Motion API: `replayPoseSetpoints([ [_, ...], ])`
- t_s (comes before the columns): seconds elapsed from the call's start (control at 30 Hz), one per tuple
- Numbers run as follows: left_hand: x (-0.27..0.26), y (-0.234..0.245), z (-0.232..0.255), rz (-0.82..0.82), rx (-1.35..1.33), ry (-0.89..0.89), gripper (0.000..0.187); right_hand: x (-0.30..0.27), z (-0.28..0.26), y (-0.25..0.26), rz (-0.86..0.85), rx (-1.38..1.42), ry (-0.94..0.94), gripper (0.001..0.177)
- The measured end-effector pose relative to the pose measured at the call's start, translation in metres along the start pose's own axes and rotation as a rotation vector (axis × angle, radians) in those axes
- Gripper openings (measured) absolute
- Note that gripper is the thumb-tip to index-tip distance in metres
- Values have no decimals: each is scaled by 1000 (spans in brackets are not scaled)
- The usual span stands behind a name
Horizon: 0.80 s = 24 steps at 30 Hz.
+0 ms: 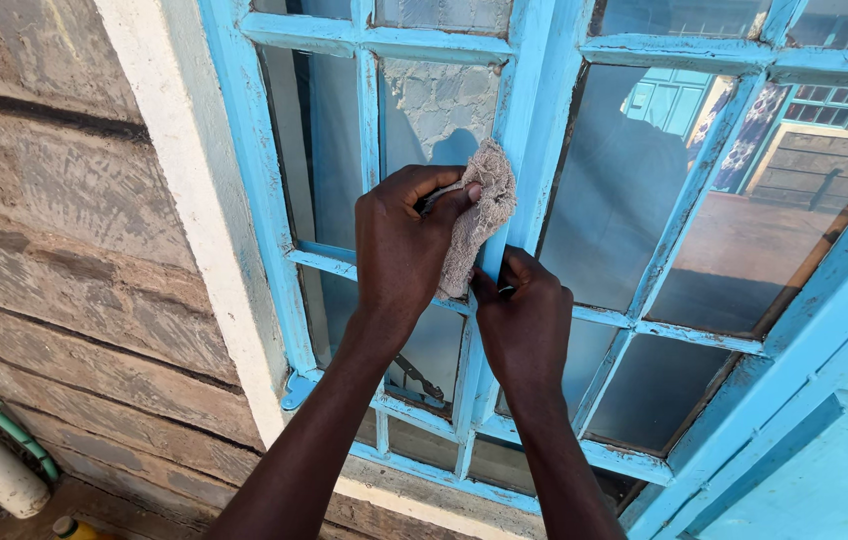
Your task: The person cleans a window frame and panes using a cloth and a spray bottle.
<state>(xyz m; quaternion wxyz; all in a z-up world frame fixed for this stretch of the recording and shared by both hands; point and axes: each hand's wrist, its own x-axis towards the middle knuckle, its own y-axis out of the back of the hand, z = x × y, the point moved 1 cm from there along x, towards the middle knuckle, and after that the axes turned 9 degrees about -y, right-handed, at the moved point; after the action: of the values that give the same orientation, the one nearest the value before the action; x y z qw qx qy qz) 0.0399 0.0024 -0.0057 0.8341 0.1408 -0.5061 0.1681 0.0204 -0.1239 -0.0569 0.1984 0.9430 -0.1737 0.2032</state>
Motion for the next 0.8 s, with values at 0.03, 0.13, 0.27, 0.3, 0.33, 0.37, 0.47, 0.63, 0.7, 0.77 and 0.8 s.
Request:
replayPoseSetpoints([
  [0.03, 0, 0, 0, 12, -14, -23, 14, 0, -2, -1, 31, -22, 49, 21],
  [0.13, 0, -1, 1, 20, -10, -32, 12, -2, -6, -5, 63, -75, 28, 11],
  [0.27, -1, -1, 3, 21, 27, -50, 12, -5, -7, -8, 103, -64, 23, 4],
  [0.3, -1, -1, 3, 21, 24, -49, 12, -4, -6, -8, 104, -66, 23, 4],
  [0.33, -2, -1, 4, 23, 30, -68, 11, -3, -6, -7, 81, -54, 10, 5],
  [0.37, -2, -1, 5, 25, 37, -86, 11, -2, -6, -5, 58, -42, -3, 6],
  [0.47, -2, 0, 7, 16, 62, -80, 11, 3, -9, 0, -12, -10, -41, 7],
  [0.63, 2, 0, 13, -13, 147, -34, 11, 21, -12, 17, -171, -128, -29, 12],
  [0.7, 5, -2, 14, -25, 156, -10, 10, 31, -9, 21, -224, -177, 9, 13],
  [0.77, 4, -5, 14, 3, 272, -137, 8, 36, -3, 20, -278, -207, 95, 12],
  [0.8, 4, -5, 12, -4, 269, -138, 8, 35, 1, 16, -274, -205, 88, 12],
])
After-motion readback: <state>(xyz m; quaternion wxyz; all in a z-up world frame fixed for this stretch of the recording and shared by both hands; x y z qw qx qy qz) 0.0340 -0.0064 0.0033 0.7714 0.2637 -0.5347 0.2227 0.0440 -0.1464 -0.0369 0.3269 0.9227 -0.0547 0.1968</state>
